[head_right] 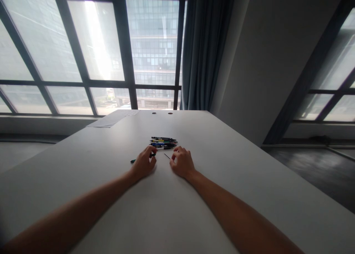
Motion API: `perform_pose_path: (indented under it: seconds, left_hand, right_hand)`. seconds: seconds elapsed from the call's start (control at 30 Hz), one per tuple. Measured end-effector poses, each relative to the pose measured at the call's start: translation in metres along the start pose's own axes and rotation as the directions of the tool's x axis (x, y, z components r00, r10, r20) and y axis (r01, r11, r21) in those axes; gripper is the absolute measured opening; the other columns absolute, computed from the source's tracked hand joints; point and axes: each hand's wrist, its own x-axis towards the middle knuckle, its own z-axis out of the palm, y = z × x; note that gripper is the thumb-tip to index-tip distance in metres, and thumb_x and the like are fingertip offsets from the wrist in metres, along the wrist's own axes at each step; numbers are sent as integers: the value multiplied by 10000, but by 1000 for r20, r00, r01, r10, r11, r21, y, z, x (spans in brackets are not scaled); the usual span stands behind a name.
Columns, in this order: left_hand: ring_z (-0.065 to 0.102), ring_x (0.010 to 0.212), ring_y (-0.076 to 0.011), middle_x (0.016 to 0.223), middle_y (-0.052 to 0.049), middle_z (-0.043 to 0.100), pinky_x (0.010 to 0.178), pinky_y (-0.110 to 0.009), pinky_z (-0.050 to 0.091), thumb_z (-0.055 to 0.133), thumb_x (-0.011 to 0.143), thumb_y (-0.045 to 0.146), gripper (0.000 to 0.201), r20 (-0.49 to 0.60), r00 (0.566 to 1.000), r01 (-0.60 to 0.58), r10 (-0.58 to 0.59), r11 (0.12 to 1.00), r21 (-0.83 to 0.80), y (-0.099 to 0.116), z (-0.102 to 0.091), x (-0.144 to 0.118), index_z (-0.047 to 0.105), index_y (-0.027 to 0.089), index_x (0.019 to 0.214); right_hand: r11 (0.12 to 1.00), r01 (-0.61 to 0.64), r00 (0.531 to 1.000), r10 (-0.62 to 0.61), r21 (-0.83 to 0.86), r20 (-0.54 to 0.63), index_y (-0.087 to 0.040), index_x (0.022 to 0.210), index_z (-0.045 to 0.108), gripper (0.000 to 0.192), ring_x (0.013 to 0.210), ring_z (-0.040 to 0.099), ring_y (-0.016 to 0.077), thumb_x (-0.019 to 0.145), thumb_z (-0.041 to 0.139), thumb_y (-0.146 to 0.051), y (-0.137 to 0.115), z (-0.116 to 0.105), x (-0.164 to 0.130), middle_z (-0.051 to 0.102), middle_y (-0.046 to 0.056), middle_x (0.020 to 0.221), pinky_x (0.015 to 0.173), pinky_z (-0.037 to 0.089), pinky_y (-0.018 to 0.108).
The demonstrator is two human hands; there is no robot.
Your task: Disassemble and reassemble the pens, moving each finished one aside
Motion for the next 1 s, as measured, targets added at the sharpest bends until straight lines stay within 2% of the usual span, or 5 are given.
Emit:
perform_pose_path:
  seconds: [0.1,0.33,0.63,0.83,1.0]
  left_hand:
    - [562,786,-173,912,-66,590,729,-310,491,462,753,80,221,3,999,-37,38,999,-34,-2,2,0,559,174,928]
    - [570,788,-161,921,-76,608,750,-293,497,482,805,111,195,20,995,-94,97,991,-99,-3,4,0,600,164,951]
    - [645,843,-167,1047,-44,674,749,-277,494,441,930,223,237,76,997,-32,28,998,62,6,-7,-1,633,237,1067]
    - [655,877,-166,1058,-32,682,752,-264,494,445,938,241,244,76,997,-36,31,997,72,7,-7,-2,631,256,1096]
    - [641,774,-156,1031,-62,676,725,-275,502,502,904,256,208,81,996,-44,41,999,30,4,-5,-1,630,209,1061]
  right_hand:
    - [999,-32,999,32,-17,-2,-163,720,641,82,987,533,201,769,587,-200,1,1,1,601,80,1062,887,347,332]
    - [999,-34,999,34,-15,-7,-165,721,648,84,977,538,200,774,596,-205,2,1,1,597,77,1053,872,354,335]
    - [1000,-24,1000,24,-1,-18,-166,716,646,79,955,541,202,771,605,-205,1,1,1,603,79,1025,854,365,337]
    - [1000,-23,999,23,3,-22,-168,726,643,75,960,545,199,778,602,-203,1,1,1,600,69,1021,857,359,331]
    - [1000,-22,999,23,12,-24,-168,717,637,73,953,545,198,776,603,-196,1,1,1,601,68,1012,864,357,337]
